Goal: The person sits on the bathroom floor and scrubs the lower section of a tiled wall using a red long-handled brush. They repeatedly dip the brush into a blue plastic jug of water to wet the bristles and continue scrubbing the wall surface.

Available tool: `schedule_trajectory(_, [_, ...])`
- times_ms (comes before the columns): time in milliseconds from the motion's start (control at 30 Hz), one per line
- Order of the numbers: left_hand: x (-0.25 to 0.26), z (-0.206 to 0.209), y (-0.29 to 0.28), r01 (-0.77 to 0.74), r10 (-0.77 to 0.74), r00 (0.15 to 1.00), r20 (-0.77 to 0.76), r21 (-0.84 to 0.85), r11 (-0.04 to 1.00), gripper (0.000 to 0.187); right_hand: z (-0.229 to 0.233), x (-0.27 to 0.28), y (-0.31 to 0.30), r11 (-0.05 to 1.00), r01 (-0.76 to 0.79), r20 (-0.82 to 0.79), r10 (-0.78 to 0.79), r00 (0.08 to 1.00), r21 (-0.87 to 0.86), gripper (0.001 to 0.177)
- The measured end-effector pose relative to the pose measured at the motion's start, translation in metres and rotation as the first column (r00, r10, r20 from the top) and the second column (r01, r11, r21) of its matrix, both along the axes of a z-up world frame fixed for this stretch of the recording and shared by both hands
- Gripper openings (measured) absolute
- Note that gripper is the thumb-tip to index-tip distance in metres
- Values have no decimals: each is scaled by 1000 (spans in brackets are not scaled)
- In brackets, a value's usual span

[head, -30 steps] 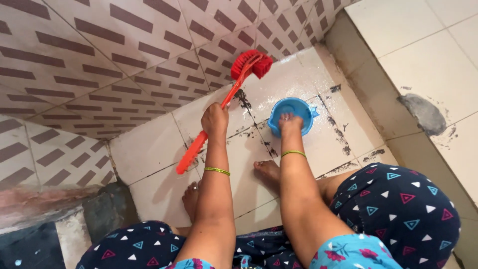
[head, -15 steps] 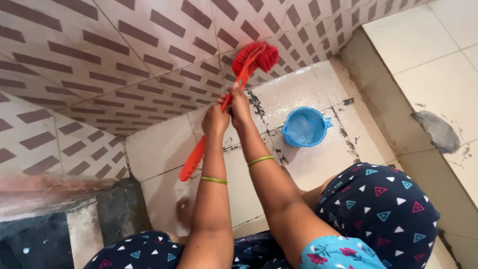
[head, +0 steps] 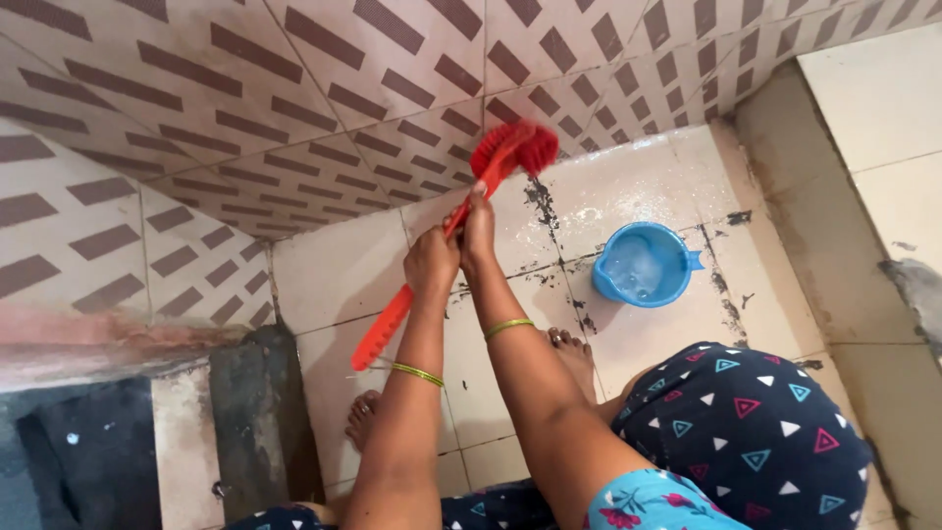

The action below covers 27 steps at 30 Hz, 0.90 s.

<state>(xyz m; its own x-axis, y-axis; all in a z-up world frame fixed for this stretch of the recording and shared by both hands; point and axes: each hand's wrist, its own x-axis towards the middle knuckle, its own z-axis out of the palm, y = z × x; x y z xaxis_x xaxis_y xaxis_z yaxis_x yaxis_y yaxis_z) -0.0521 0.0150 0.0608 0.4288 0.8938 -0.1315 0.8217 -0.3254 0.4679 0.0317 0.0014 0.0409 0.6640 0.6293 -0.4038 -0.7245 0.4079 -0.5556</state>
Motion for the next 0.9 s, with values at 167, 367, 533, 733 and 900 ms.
schedule_trajectory(167, [17, 40, 20, 46, -56, 983, 174, 60, 997, 35, 60, 24, 19, 986, 100, 244, -130, 961, 132, 44])
schedule_trajectory(367, [32, 18, 27, 69, -82, 957, 277, 56, 996, 32, 40, 26, 25, 993, 115, 269, -116, 956, 21, 43])
schedule_trajectory(533, [24, -22, 4, 54, -59, 997, -46, -115, 992, 34, -25, 20, 5, 988, 71, 46, -66, 997, -136, 51])
schedule_trajectory(733, [32, 6, 24, 57, -60, 979, 193, 22, 998, 29, 26, 31, 21, 986, 166, 264, -163, 951, 14, 50])
schedule_trajectory(900, [30, 3, 26, 6, -5, 955, 298, 0, 1000, 31, 34, 24, 30, 990, 138, 375, -129, 918, 3, 50])
